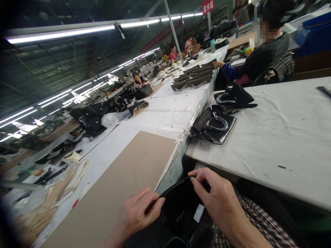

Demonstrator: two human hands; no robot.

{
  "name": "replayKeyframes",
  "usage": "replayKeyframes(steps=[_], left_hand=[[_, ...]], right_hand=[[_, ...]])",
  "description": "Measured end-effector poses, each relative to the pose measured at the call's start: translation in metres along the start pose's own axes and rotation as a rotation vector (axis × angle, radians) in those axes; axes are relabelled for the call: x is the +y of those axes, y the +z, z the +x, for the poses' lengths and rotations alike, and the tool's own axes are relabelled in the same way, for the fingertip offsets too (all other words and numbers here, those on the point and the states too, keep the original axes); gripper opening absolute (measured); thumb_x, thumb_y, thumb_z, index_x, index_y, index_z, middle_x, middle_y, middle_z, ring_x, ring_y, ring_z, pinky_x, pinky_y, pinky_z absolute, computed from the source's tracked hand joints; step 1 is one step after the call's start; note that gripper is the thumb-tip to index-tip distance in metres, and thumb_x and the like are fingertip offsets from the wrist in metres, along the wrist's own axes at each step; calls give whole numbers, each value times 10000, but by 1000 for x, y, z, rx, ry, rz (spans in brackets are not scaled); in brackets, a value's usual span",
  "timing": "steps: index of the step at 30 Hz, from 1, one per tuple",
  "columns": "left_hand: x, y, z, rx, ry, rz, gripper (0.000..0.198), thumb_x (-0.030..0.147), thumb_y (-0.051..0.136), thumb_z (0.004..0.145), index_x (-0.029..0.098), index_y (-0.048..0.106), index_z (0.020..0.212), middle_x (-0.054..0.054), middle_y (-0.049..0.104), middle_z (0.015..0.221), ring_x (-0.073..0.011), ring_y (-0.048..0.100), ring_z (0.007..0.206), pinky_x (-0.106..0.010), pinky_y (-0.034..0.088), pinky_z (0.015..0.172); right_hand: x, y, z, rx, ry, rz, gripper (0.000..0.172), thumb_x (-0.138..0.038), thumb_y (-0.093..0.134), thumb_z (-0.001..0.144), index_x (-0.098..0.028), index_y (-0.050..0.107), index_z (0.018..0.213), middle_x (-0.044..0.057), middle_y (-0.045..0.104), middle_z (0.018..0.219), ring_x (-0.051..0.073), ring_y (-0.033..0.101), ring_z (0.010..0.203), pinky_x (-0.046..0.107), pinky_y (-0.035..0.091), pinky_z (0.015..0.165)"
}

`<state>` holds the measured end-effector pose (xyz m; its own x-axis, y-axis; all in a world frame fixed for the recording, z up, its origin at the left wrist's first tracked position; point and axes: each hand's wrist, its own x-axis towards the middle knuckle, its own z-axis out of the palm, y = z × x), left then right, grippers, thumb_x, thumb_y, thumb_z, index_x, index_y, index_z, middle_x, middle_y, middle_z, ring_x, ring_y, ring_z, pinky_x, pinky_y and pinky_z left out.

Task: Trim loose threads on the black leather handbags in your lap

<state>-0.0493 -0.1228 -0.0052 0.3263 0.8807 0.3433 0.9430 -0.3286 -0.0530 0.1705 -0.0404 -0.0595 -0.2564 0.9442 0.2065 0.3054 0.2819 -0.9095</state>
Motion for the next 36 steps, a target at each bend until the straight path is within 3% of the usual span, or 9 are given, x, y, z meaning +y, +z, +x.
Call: replayKeyframes(steps=[4,6,11,16,19,24,29,32,36], left_hand=[[2,-4,1,12,65,50,299,339,427,988,202,692,982,-13,677,680,-92,621,475,-181,402,426],[5,-8,5,35,102,76,361,372,382,1005,182,688,1031,-24,690,683,-102,626,458,-210,367,383],[14,-12,17,36,242,104,195,199,510,947,145,694,981,-1,673,626,-103,595,429,-263,309,376],[23,-13,26,-43,337,33,263,85,537,841,185,591,604,21,547,511,-101,474,391,-298,239,397],[26,-17,37,-230,298,-21,264,156,539,860,185,557,598,10,550,559,-108,479,429,-298,206,409],[27,-16,67,-469,238,-105,328,270,457,970,175,579,681,2,597,656,-117,535,544,-250,294,499],[30,4,87,-473,231,-183,290,263,452,962,178,597,725,13,595,686,-111,526,566,-242,308,528],[34,13,92,-462,141,-281,304,245,482,930,169,574,650,23,543,617,-101,471,526,-241,294,514],[30,4,94,-520,18,-421,287,272,551,900,170,619,641,30,538,612,-98,487,572,-218,325,546]], right_hand=[[1,0,0,13,-10,27,242,-350,532,890,-234,527,678,18,737,955,179,687,797,282,533,727],[1,1,0,22,-10,33,255,-364,536,892,-232,517,674,17,737,951,176,686,790,277,534,727],[4,1,-2,46,14,43,260,-374,544,893,-233,510,677,23,737,966,179,684,808,278,532,734],[4,-2,-4,36,-18,56,231,-325,540,893,-232,494,687,19,740,949,175,691,823,268,529,735],[3,-5,-5,30,-28,71,224,-306,535,886,-231,485,681,20,739,937,169,687,800,264,519,715],[1,-7,-10,-13,-45,110,217,-291,531,883,-231,486,680,-3,734,920,149,682,799,248,505,717],[6,-10,-11,-42,-27,141,183,-267,522,887,-233,509,708,-18,724,940,137,670,832,239,485,735],[10,-14,-10,-74,8,155,180,-279,530,891,-235,510,717,-18,716,966,139,660,855,244,475,753],[11,-14,-12,-52,44,119,202,-345,557,883,-240,535,712,-21,715,981,154,656,863,265,466,772]])
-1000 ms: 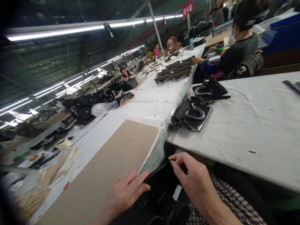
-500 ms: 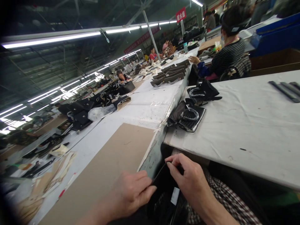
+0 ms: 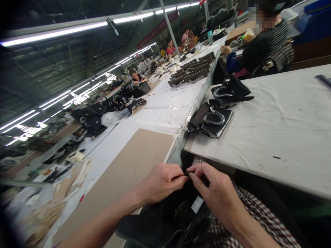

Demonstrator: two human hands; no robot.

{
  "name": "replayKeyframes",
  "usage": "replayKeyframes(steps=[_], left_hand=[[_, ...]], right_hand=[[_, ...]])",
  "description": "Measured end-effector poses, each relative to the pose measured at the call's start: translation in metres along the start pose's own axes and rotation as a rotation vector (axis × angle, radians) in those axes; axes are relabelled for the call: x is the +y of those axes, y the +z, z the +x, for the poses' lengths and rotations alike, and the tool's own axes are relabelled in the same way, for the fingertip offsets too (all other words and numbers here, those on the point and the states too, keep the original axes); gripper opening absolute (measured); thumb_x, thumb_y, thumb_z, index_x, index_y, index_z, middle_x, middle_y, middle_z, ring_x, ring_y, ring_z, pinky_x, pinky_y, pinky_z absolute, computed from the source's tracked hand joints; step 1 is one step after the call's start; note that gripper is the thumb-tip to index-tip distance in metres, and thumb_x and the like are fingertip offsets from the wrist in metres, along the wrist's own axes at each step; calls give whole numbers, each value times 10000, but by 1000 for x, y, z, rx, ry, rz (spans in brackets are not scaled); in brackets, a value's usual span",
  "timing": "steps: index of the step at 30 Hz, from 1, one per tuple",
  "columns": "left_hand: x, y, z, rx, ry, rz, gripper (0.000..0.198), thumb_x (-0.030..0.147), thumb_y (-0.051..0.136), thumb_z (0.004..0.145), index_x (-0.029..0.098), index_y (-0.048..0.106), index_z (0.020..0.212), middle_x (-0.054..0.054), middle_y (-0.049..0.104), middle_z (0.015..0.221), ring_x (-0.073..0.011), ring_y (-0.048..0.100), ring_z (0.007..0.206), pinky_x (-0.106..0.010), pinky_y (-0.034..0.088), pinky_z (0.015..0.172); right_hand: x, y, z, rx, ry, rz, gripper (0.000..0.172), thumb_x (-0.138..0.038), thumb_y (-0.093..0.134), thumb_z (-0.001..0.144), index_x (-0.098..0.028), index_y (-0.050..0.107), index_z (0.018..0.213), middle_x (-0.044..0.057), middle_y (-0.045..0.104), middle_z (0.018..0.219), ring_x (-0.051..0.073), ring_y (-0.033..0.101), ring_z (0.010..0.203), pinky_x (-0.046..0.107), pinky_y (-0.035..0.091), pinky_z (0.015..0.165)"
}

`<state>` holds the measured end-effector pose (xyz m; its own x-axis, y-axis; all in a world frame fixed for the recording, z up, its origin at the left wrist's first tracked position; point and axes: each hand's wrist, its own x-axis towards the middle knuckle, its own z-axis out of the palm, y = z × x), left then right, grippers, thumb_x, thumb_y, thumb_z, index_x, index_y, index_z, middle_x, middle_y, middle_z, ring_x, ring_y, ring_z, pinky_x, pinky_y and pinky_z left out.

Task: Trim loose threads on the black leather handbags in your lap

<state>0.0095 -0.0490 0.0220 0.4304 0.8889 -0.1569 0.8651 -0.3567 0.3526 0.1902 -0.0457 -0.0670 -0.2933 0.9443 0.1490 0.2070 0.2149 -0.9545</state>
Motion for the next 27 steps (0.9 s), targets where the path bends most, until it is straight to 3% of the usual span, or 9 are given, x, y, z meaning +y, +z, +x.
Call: replayKeyframes(steps=[3,6,9,11,15,20,23,27], left_hand=[[-1,-16,-19,-79,-109,-178,183,379,673,828,206,706,877,31,600,738,-113,544,687,-202,382,613],[1,-21,-49,-95,-348,-371,344,390,776,714,242,683,1011,47,603,805,-98,525,652,-188,390,570],[5,-9,-75,43,-579,-520,250,332,748,734,209,655,931,48,595,768,-78,501,589,-172,384,522],[8,3,-85,153,-624,-534,181,293,725,747,187,637,865,45,583,718,-75,506,574,-168,396,526],[10,19,-93,337,-468,-293,77,226,666,798,170,635,756,31,560,674,-67,504,550,-179,394,545],[-1,31,-95,481,-130,-63,180,146,568,866,163,596,689,23,518,639,-60,482,517,-178,360,503],[-9,27,-94,431,-22,21,201,124,553,867,169,564,671,32,496,618,-58,471,498,-181,337,485],[-9,-3,-75,134,-51,-36,184,198,609,870,183,567,692,48,566,637,-68,513,535,-180,335,510]], right_hand=[[3,0,-1,20,40,4,230,-412,588,861,-245,554,706,-25,717,992,166,660,848,273,469,754],[8,-3,-2,33,91,27,243,-457,613,840,-250,570,720,-27,720,1010,175,667,845,273,476,730],[11,-6,-1,42,114,42,257,-474,630,826,-248,572,720,-24,722,1013,184,670,867,275,480,746],[11,-7,-1,47,114,43,263,-476,634,823,-246,572,712,-21,724,1013,186,671,871,275,481,758],[9,-5,-1,41,117,30,260,-472,640,818,-246,577,707,-20,728,1003,184,674,863,268,490,756],[10,-2,1,33,97,43,242,-436,619,845,-244,564,709,-19,725,1000,168,670,872,256,490,769],[8,-2,4,22,58,45,245,-398,587,876,-236,537,698,-13,721,991,154,662,853,255,487,776],[2,-2,4,-4,-5,42,236,-358,565,894,-229,513,703,-7,721,964,143,661,843,244,491,767]])
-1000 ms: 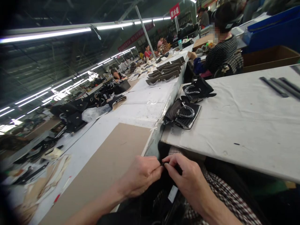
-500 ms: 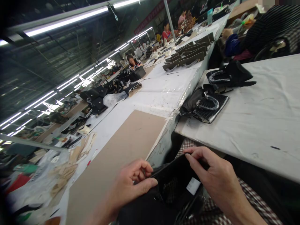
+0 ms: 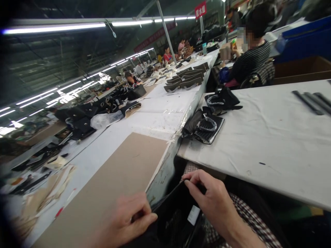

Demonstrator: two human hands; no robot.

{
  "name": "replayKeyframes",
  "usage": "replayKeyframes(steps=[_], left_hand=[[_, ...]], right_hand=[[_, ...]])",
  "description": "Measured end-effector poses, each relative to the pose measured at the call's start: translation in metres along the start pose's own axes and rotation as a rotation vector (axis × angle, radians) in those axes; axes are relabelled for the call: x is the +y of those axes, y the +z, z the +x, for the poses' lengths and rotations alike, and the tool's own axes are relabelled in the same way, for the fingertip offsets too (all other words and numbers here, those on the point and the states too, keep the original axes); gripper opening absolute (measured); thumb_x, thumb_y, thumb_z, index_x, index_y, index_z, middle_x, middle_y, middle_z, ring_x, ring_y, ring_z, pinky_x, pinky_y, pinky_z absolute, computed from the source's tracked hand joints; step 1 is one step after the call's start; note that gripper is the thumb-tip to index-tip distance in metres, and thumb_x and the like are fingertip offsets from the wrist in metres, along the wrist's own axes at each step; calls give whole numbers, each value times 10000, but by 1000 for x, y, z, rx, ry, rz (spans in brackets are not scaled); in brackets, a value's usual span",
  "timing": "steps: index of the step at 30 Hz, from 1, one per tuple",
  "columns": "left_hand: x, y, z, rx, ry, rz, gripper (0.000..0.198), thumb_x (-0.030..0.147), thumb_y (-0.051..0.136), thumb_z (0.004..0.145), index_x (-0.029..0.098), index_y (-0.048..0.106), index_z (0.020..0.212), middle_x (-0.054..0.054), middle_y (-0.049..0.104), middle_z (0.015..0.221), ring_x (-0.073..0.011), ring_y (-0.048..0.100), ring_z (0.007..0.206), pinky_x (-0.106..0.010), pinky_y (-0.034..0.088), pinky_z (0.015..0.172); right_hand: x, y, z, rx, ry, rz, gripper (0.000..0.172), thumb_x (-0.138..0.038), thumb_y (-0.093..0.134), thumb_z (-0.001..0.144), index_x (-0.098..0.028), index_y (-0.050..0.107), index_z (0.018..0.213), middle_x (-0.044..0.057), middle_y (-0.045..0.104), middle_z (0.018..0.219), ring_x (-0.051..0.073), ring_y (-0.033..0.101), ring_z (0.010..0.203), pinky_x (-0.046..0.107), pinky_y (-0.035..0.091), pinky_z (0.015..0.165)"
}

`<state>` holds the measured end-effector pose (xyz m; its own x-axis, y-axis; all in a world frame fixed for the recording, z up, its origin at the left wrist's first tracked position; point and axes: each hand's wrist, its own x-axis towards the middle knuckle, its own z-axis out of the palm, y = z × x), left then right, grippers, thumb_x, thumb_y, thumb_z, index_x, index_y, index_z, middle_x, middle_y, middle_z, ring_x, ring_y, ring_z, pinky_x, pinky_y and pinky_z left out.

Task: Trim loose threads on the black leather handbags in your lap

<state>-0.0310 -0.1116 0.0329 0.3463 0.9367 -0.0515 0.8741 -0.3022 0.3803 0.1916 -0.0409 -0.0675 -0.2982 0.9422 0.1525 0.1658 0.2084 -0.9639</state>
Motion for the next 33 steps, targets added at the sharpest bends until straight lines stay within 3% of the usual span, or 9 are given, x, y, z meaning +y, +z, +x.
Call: replayKeyframes(steps=[2,4,9,14,19,23,26,29,33], left_hand=[[7,-12,22,-140,-35,-12,123,269,643,872,204,600,777,60,605,678,-82,540,581,-182,340,538],[15,-15,47,-196,19,-1,129,323,686,839,214,618,852,48,638,758,-110,570,655,-196,350,579],[22,10,88,-133,78,-36,171,158,592,824,186,516,674,44,578,649,-108,525,595,-210,306,546],[19,27,83,-32,-4,-78,206,141,546,816,190,447,643,45,555,619,-103,506,569,-226,286,535],[18,25,74,-15,-61,-108,220,142,541,815,192,434,629,49,539,596,-102,485,547,-239,286,532],[17,23,73,-25,-88,-194,177,197,576,840,199,518,672,46,560,641,-112,505,601,-232,329,556],[18,24,73,-10,-79,-323,65,174,593,844,220,633,821,34,620,793,-121,557,721,-216,400,649],[19,25,73,-23,-28,-486,203,115,581,849,252,693,950,21,668,965,-128,603,874,-208,436,794],[21,28,74,-26,-20,-531,178,134,589,859,242,718,916,8,688,930,-144,619,884,-225,443,806]], right_hand=[[-3,2,-1,-19,-30,-12,229,-336,556,902,-226,510,706,-7,721,957,138,659,846,235,491,771],[-6,3,-3,-41,-63,-28,220,-309,549,908,-224,505,710,-2,717,960,137,656,838,229,494,761],[-9,-2,-7,-8,-97,-136,195,-260,498,926,-225,492,734,25,697,974,150,660,836,237,518,729],[-12,-8,-18,119,-164,-342,94,-227,527,889,-231,556,800,60,649,1116,187,668,966,273,549,796],[-12,-7,-23,113,-216,-375,102,-249,554,900,-229,574,802,51,682,1048,179,689,935,253,565,796],[-9,-6,-23,139,-197,-370,120,-285,577,899,-232,586,792,30,707,993,166,700,868,238,567,764],[-7,-4,-23,174,-167,-377,139,-285,587,882,-229,585,754,20,717,941,162,704,807,229,565,719],[-8,1,-23,226,-133,-353,140,-268,582,863,-227,574,729,15,717,890,163,698,760,229,555,675],[-12,5,-22,281,-84,-311,177,-269,570,849,-228,518,685,15,704,837,169,679,722,245,537,647]])
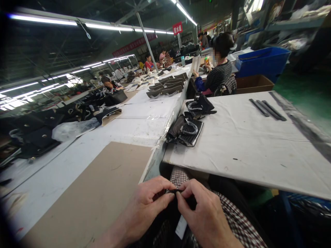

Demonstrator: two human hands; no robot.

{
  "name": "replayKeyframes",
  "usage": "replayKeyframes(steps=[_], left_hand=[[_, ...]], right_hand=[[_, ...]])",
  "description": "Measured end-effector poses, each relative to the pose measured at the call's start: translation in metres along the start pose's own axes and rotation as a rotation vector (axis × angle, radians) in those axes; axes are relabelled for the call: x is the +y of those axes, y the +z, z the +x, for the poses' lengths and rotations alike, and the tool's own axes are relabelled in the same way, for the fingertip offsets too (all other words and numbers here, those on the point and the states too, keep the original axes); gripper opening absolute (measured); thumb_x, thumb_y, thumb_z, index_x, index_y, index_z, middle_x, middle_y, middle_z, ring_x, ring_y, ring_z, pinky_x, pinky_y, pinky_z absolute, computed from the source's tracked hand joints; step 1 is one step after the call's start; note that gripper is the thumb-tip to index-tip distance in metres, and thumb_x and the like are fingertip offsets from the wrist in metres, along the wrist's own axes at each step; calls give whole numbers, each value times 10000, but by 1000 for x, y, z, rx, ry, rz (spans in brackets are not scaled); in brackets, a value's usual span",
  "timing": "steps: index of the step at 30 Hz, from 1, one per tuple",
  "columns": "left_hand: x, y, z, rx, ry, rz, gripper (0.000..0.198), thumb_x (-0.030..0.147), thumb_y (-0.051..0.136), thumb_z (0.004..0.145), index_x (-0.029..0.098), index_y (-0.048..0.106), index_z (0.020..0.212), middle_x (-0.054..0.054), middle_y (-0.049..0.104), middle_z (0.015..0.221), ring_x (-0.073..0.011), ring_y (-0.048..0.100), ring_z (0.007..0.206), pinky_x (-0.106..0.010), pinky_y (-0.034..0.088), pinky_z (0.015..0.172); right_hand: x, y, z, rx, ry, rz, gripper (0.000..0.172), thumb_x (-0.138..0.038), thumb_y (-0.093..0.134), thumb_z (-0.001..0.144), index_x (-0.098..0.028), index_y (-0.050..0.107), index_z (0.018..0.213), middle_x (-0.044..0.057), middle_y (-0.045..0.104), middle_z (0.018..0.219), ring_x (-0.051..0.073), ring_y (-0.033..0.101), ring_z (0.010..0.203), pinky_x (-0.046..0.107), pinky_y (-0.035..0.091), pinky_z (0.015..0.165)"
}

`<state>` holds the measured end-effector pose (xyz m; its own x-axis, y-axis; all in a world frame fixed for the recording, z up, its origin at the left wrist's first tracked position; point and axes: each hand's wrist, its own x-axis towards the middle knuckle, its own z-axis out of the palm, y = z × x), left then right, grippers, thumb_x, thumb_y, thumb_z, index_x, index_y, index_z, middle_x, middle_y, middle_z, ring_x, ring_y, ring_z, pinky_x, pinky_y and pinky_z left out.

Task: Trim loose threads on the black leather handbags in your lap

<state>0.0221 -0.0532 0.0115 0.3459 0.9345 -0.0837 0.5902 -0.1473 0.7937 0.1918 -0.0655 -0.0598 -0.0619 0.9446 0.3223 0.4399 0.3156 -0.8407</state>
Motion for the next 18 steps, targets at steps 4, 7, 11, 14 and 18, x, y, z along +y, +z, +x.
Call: replayKeyframes(steps=[4,7,11,14,18], left_hand=[[0,2,2,42,-5,28,171,98,612,820,221,715,877,9,677,879,-142,604,845,-231,438,784],[-1,3,3,45,-17,19,168,82,621,793,208,710,858,5,651,847,-139,583,800,-232,436,737],[-2,0,4,12,-37,-19,84,137,631,812,195,688,833,5,624,831,-141,568,807,-231,429,729],[-2,-3,9,-57,-87,-91,47,222,684,801,191,651,815,24,617,818,-131,556,790,-214,424,706],[-4,-7,20,-129,-149,-130,139,303,686,797,179,621,787,40,602,760,-101,510,665,-185,396,594]], right_hand=[[0,-1,2,-52,5,8,178,-256,583,836,-229,512,675,12,703,837,165,674,717,244,530,643],[0,-1,3,-47,85,71,178,-282,585,835,-235,487,695,8,698,808,167,669,707,253,531,652],[-1,1,1,-9,233,196,171,-323,606,815,-246,455,792,-16,655,703,170,660,668,255,538,624],[2,3,2,-55,214,214,141,-314,612,825,-236,494,826,-14,647,708,167,657,673,258,538,635],[7,-2,10,-126,220,255,141,-321,599,854,-227,516,792,-4,673,739,168,653,700,261,523,651]])
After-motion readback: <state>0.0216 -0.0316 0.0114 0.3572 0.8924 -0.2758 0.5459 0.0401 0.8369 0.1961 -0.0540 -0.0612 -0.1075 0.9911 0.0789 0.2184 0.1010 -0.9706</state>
